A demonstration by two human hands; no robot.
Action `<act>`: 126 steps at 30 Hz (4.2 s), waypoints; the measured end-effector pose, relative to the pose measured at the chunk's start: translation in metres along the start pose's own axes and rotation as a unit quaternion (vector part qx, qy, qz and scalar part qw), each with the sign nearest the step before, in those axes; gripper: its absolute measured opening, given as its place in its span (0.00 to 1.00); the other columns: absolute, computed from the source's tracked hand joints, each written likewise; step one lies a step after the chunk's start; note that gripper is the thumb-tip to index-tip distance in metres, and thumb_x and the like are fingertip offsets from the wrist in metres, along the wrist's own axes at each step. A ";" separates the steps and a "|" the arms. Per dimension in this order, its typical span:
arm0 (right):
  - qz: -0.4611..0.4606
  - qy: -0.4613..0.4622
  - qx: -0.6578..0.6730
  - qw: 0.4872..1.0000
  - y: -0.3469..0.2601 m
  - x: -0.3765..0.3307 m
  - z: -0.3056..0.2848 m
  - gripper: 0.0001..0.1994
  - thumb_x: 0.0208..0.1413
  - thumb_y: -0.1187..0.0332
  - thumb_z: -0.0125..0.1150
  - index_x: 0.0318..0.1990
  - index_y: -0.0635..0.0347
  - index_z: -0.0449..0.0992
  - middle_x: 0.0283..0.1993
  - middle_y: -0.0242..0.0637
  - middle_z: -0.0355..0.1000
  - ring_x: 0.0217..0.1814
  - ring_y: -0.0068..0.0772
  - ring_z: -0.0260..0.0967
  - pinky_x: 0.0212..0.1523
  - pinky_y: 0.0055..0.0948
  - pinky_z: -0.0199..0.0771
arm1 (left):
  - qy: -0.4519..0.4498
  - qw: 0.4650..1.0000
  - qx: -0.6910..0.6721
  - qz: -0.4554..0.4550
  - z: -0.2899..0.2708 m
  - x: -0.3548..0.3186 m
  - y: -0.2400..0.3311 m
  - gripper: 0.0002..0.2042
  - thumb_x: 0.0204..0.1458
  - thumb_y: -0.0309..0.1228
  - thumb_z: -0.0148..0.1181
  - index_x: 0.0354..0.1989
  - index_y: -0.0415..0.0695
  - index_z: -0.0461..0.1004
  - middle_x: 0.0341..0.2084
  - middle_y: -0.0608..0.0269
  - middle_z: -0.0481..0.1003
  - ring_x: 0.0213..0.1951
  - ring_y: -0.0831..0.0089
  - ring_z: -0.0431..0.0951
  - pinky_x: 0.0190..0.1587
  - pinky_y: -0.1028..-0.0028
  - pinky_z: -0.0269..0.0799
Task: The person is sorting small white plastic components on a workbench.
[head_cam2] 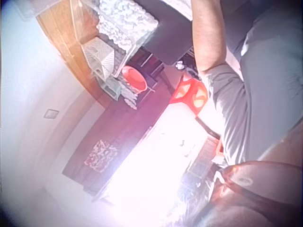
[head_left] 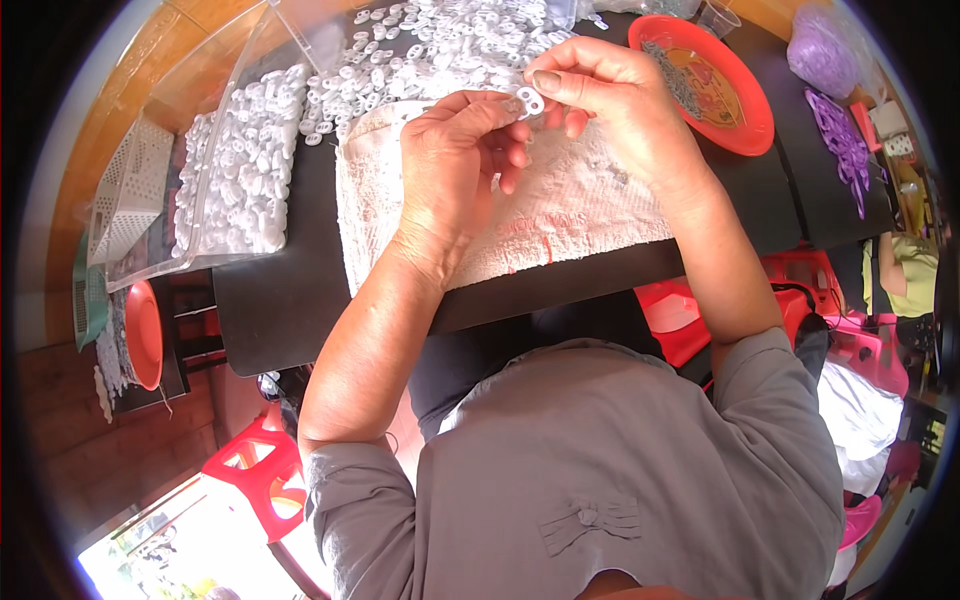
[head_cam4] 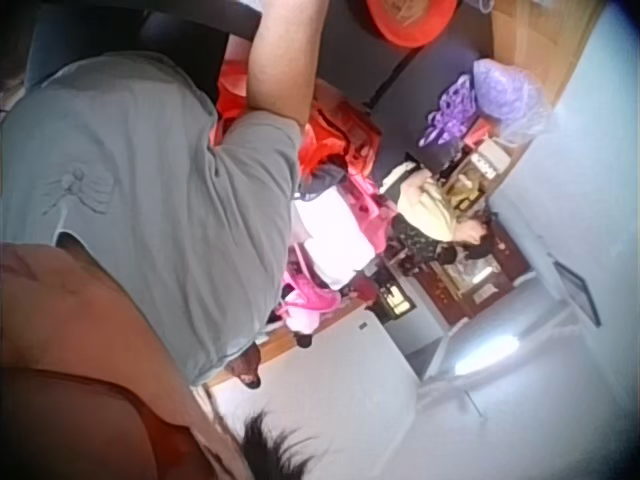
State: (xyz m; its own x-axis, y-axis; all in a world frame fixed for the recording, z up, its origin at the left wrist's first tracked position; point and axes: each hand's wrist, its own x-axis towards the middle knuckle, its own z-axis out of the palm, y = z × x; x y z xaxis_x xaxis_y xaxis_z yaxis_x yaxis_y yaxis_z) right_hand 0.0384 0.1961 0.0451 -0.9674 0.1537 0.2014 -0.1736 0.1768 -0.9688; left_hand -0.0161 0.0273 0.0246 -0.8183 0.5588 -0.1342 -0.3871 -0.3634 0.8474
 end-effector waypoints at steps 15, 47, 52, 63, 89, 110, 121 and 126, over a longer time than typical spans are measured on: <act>0.052 -0.003 -0.015 0.999 -0.003 -0.003 0.005 0.06 0.56 0.69 0.60 0.33 0.63 0.77 0.24 0.27 0.70 0.24 0.15 0.65 0.24 0.16 0.59 | 0.015 0.999 0.033 0.009 0.004 -0.001 -0.004 0.04 0.55 0.22 0.58 0.34 0.34 0.72 0.22 0.57 0.76 0.18 0.76 0.72 0.16 0.78 0.64; 0.046 -0.002 0.009 0.999 0.004 -0.004 0.017 0.07 0.55 0.70 0.63 0.30 0.63 0.76 0.22 0.28 0.68 0.23 0.17 0.64 0.23 0.18 0.62 | 0.038 0.993 0.112 0.013 0.006 -0.004 -0.004 0.05 0.57 0.23 0.54 0.33 0.33 0.72 0.23 0.58 0.74 0.19 0.77 0.70 0.17 0.79 0.62; 0.059 0.009 0.074 0.995 0.004 -0.005 0.022 0.07 0.55 0.69 0.63 0.30 0.63 0.76 0.23 0.28 0.69 0.24 0.17 0.65 0.23 0.17 0.62 | 0.044 0.997 0.058 0.016 0.008 -0.004 -0.007 0.04 0.57 0.23 0.55 0.32 0.34 0.72 0.22 0.58 0.74 0.18 0.78 0.69 0.17 0.80 0.61; 0.055 0.012 0.040 0.998 0.005 -0.001 0.010 0.07 0.56 0.68 0.60 0.34 0.63 0.77 0.24 0.27 0.70 0.24 0.15 0.65 0.24 0.16 0.59 | 0.055 0.998 0.036 0.022 0.012 -0.006 -0.003 0.04 0.56 0.24 0.57 0.32 0.35 0.72 0.21 0.58 0.75 0.17 0.78 0.70 0.16 0.79 0.61; -0.122 -0.060 -0.538 0.832 0.036 0.001 -0.005 0.06 0.49 0.71 0.61 0.28 0.65 0.72 0.29 0.46 0.71 0.35 0.52 0.71 0.35 0.44 0.68 | 0.084 0.994 0.036 0.052 -0.003 -0.001 0.005 0.05 0.53 0.24 0.58 0.33 0.33 0.74 0.22 0.57 0.75 0.19 0.74 0.71 0.19 0.77 0.63; -0.137 -0.079 -0.570 0.806 0.041 0.004 0.000 0.06 0.46 0.71 0.56 0.32 0.60 0.77 0.30 0.44 0.76 0.35 0.49 0.74 0.35 0.43 0.71 | 0.077 0.987 0.089 0.106 -0.001 0.002 -0.006 0.03 0.52 0.23 0.58 0.32 0.36 0.74 0.20 0.61 0.75 0.17 0.80 0.70 0.14 0.80 0.60; 0.072 -0.105 -0.080 0.989 0.007 -0.011 -0.031 0.09 0.57 0.65 0.58 0.30 0.60 0.76 0.20 0.28 0.70 0.20 0.16 0.65 0.20 0.17 0.55 | -0.069 0.949 0.258 0.168 0.001 0.003 -0.015 0.11 0.46 0.18 0.60 0.41 0.37 0.77 0.23 0.69 0.73 0.25 0.84 0.69 0.29 0.81 0.67; 0.098 -0.103 -0.037 0.989 0.003 -0.023 -0.026 0.10 0.59 0.66 0.58 0.32 0.63 0.77 0.21 0.30 0.70 0.20 0.17 0.65 0.21 0.17 0.57 | -0.107 0.937 0.284 0.172 0.007 -0.002 -0.021 0.13 0.45 0.17 0.63 0.41 0.37 0.76 0.25 0.70 0.74 0.28 0.83 0.71 0.34 0.81 0.71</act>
State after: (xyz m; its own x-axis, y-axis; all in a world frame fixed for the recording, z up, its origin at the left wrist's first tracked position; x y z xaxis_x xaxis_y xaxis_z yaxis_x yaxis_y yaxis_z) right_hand 0.0654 0.2179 0.0416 -0.9995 -0.0076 -0.0299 0.0272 0.2352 -0.9716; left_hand -0.0034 0.0394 0.0109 -0.7262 0.6397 0.2518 0.2227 -0.1275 0.9665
